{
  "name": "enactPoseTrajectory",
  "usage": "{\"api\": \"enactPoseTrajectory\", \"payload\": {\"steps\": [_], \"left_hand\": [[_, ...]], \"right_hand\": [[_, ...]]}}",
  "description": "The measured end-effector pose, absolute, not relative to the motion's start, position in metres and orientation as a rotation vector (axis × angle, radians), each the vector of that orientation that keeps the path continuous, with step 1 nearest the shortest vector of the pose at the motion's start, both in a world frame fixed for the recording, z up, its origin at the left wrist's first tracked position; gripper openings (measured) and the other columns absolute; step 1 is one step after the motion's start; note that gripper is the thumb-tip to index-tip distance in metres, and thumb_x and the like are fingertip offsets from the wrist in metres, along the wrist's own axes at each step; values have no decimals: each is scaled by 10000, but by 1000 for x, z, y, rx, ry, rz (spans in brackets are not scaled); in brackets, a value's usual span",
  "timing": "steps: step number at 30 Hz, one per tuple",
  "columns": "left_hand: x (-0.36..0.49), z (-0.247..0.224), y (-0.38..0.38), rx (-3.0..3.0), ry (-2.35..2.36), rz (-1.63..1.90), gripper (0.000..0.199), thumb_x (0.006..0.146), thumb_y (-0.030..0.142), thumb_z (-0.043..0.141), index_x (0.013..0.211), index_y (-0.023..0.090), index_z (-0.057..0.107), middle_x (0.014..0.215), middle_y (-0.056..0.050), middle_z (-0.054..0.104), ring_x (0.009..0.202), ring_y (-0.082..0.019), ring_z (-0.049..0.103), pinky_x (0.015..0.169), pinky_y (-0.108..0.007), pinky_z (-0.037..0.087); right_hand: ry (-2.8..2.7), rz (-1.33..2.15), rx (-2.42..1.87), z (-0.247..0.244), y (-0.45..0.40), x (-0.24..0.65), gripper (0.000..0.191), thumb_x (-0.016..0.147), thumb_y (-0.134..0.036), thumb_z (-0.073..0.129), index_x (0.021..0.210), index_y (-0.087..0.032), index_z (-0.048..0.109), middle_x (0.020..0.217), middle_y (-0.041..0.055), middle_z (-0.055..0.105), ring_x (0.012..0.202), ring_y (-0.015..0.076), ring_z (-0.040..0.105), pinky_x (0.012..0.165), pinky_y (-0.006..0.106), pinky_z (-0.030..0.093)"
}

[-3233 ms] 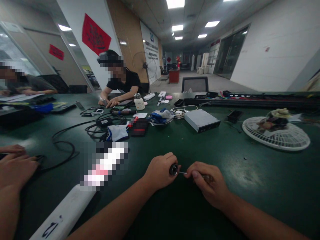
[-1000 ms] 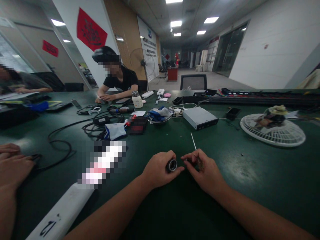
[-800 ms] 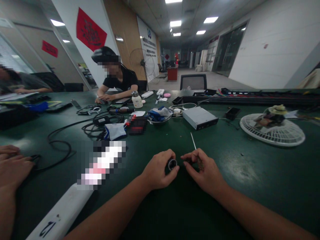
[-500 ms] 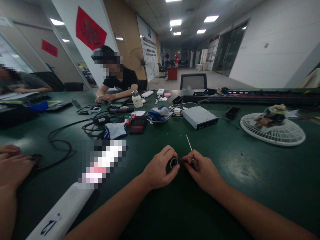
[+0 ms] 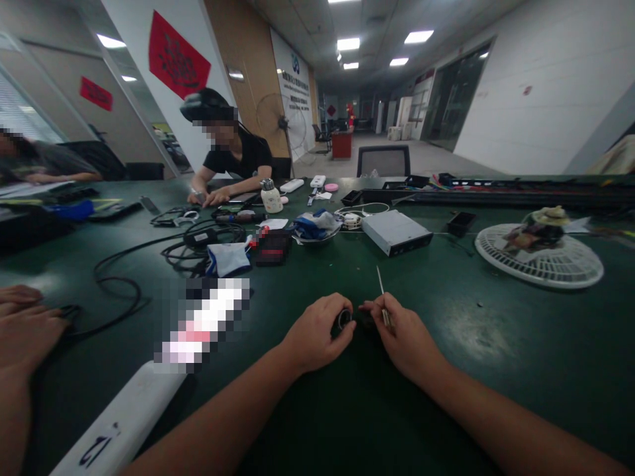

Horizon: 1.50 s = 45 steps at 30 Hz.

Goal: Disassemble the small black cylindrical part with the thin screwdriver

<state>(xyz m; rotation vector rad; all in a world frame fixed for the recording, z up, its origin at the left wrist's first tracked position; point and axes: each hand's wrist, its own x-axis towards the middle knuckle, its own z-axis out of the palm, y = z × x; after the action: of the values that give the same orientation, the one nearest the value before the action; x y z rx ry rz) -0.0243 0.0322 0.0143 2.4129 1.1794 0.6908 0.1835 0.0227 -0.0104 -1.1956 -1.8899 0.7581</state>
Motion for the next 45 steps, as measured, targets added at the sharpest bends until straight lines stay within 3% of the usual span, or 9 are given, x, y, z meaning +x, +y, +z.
{"api": "enactPoseTrajectory", "payload": {"steps": [5,10,17,30,37,42,45], "left_hand": [[-23,13,33,2446,1245,661,112,893,260,554,991,205,556,958,-32,612,866,-199,555,746,-333,426],[-23,13,32,2481,1247,624,132,856,275,588,954,203,537,937,-32,599,835,-203,532,722,-335,412],[-24,13,34,2506,1248,571,291,709,78,545,972,200,517,966,-39,587,857,-212,512,750,-341,410],[-24,4,38,2426,1187,633,303,799,72,592,1058,215,529,1057,-28,602,953,-210,548,830,-354,435],[-24,5,39,2462,1044,665,238,861,176,661,1076,214,568,1052,-34,635,992,-210,589,874,-359,454],[-25,4,39,2491,1006,696,237,892,255,665,1106,214,570,1059,-46,644,992,-212,601,879,-364,466],[-26,3,39,2516,979,708,244,886,248,674,1104,210,572,1068,-49,649,998,-210,602,880,-356,466]], "right_hand": [[-1961,560,-1293,-12,21,181,153,859,-101,561,897,-236,500,980,71,657,945,255,663,823,440,543],[-1991,608,-1284,-12,21,180,184,845,-94,579,871,-245,476,938,41,656,893,238,651,767,414,536],[-1808,735,-1173,-6,18,180,246,828,-130,643,844,-249,428,972,30,701,916,216,689,777,370,549],[-1771,701,-1075,-6,15,181,284,799,-120,680,846,-243,429,952,22,703,855,190,694,740,324,542],[-1741,714,-1089,-6,14,180,270,807,-161,704,819,-237,445,917,26,731,850,192,713,720,307,539],[-1760,686,-1155,-5,12,182,249,814,-181,704,810,-236,461,865,24,759,725,182,710,558,271,482],[-1780,693,-1121,-5,12,182,257,813,-161,688,794,-239,444,858,18,756,722,174,704,614,284,505]]}}
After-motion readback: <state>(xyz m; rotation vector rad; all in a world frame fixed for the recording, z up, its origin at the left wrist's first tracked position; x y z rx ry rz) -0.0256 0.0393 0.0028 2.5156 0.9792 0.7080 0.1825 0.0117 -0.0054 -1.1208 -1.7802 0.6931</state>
